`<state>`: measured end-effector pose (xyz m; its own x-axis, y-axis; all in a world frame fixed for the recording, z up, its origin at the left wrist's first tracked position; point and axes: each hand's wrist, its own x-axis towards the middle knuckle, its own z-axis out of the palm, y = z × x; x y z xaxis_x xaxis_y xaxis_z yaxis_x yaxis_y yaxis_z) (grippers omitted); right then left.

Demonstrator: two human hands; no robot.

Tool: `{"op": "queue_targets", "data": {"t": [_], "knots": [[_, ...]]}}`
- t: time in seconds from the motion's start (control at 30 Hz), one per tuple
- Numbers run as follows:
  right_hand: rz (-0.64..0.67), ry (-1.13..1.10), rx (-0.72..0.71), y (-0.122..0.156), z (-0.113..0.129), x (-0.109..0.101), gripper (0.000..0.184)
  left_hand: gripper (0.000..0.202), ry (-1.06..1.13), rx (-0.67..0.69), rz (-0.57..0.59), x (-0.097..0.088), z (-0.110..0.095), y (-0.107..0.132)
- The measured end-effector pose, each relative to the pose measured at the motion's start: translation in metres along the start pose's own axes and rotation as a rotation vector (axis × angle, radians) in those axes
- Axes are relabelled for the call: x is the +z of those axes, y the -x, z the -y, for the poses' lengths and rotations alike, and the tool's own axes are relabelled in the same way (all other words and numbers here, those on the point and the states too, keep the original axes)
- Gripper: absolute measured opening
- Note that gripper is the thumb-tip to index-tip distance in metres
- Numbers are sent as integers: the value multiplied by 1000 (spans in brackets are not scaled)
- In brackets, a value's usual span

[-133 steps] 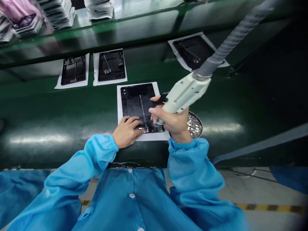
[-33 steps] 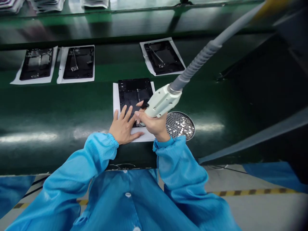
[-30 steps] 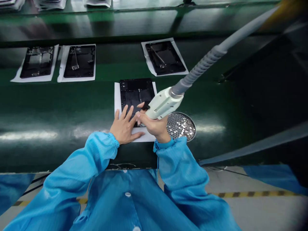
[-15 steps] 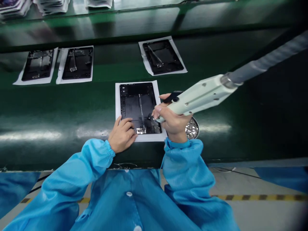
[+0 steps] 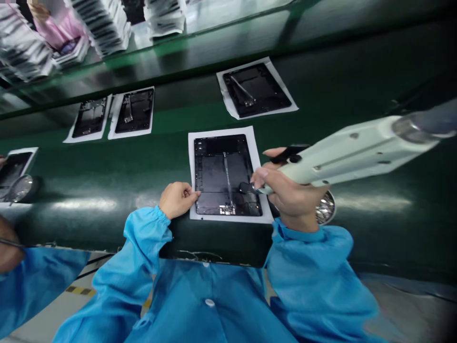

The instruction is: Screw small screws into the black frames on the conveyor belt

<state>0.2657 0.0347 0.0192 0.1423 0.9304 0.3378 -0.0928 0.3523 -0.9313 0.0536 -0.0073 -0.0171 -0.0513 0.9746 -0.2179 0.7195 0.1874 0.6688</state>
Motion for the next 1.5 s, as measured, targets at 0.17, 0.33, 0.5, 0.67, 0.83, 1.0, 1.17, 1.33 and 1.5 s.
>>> {"op": "queue_targets", "data": {"t": [0.17,0.33,0.5,0.67,0.83,1.0,1.17,1.33,1.5], "knots": [[15,26,31,3,-6,0,17,27,518,63,-388,-22,21,-20],[89,15,96,7,-18,8,18,21,519,58,-630,-71,22,-81],[193,-21,185,6,-22,15,22,22,354,74,-734,-123,12,-165],[205,-22,196,4,-19,15,21,23,24,45,-682,-168,34,-194],[208,48,102,4,-17,17,15,14,-392,-25,-454,-198,84,-175],[211,65,47,3,-19,20,10,17,-701,-5,-337,-210,114,-176],[223,61,40,2,-22,19,10,23,-879,99,-326,-213,117,-180],[243,45,33,1,-22,21,10,29,-935,255,-499,-205,105,-156],[228,33,59,-4,-21,26,17,20,-880,732,-856,-185,80,-118]]}}
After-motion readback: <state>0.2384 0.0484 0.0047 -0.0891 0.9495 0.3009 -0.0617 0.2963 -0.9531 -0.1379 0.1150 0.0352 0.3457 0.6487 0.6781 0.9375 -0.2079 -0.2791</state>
